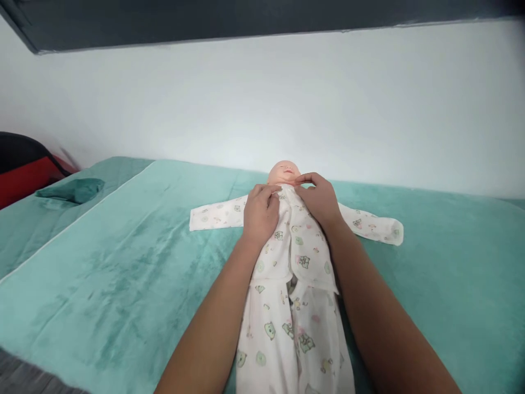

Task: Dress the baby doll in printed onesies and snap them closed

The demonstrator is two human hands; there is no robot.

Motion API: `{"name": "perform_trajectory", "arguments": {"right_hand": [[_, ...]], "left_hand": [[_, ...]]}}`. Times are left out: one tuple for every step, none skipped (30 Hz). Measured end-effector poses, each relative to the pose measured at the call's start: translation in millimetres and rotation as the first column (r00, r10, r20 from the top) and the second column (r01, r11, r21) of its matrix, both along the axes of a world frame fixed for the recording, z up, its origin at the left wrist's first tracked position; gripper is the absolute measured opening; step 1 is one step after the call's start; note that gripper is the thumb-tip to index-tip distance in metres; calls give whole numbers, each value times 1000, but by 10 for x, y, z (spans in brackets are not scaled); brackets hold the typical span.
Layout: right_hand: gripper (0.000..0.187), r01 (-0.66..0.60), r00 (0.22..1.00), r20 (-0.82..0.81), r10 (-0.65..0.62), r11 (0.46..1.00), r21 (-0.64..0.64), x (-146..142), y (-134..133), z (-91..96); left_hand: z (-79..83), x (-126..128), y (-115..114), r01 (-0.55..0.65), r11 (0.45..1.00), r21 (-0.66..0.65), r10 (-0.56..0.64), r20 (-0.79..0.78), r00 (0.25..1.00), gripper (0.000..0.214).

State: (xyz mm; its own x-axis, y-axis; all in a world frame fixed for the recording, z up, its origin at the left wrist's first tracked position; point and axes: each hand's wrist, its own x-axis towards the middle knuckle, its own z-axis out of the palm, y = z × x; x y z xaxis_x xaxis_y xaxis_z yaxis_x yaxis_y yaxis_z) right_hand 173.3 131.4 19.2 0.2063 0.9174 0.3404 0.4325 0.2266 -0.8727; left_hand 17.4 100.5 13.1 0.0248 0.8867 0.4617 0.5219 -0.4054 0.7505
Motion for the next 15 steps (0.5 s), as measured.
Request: {"name": "perform_trajectory", "arguments": {"right_hand": [[19, 21, 1000, -5, -21, 1000, 0, -1, -33, -16], [21, 38, 999, -5, -38, 999, 7, -1, -79, -31], [24, 40, 999, 2, -40, 999, 21, 0, -134, -47], [28, 26, 1000, 13, -27, 999, 43, 1, -200, -64], [32, 3, 1000, 21, -5, 998, 65, 2, -276, -84], [37, -23, 1000, 22, 21, 997, 72, 4, -363, -110], [42, -49, 999, 13, 49, 997, 57, 8, -460, -140], [47, -74, 997, -8, 74, 997, 25, 14, -571, -176], [52, -94, 995, -33, 94, 995, -13, 22, -695, -217], [56, -113, 992, -57, 110, 992, -52, 32, -833, -263], [60, -133, 989, -72, 127, 987, -86, 44, -984, -311], [64, -150, 987, -74, 142, 982, -111, 57, -1147, -361], [67, -163, 986, -61, 156, 978, -130, 70, -1319, -411], [70, -174, 985, -34, 171, 974, -145, 83, -1498, -462], [72, -181, 983, 3, 184, 970, -161, 95, -1680, -512]], "left_hand": [[-44, -58, -70, 16, 1000, 5, -16, 2, 1000, 33], [-86, -120, -155, 40, 999, -11, -40, 5, 999, 34], [-125, -180, -254, 67, 997, -46, -67, 12, 998, 36], [-158, -237, -364, 94, 991, -98, -92, 25, 995, 39], [-184, -288, -484, 118, 980, -158, -112, 44, 993, 44], [-204, -331, -611, 140, 966, -216, -129, 64, 990, 48], [-219, -367, -741, 162, 951, -264, -147, 77, 986, 52], [-231, -396, -872, 181, 938, -297, -164, 82, 983, 55], [-243, -420, -1003, 195, 928, -316, -180, 77, 981, 57], [-256, -439, -1133, 201, 923, -329, -192, 61, 980, 59], [-274, -456, -1262, 197, 921, -335, -196, 37, 980, 59], [-297, -472, -1387, 185, 923, -337, -194, 8, 981, 59], [-326, -489, -1510, 167, 927, -335, -185, -22, 983, 59], [-360, -505, -1630, 147, 932, -331, -174, -53, 983, 59], [-397, -523, -1748, 129, 937, -326, -165, -85, 983, 58]]}}
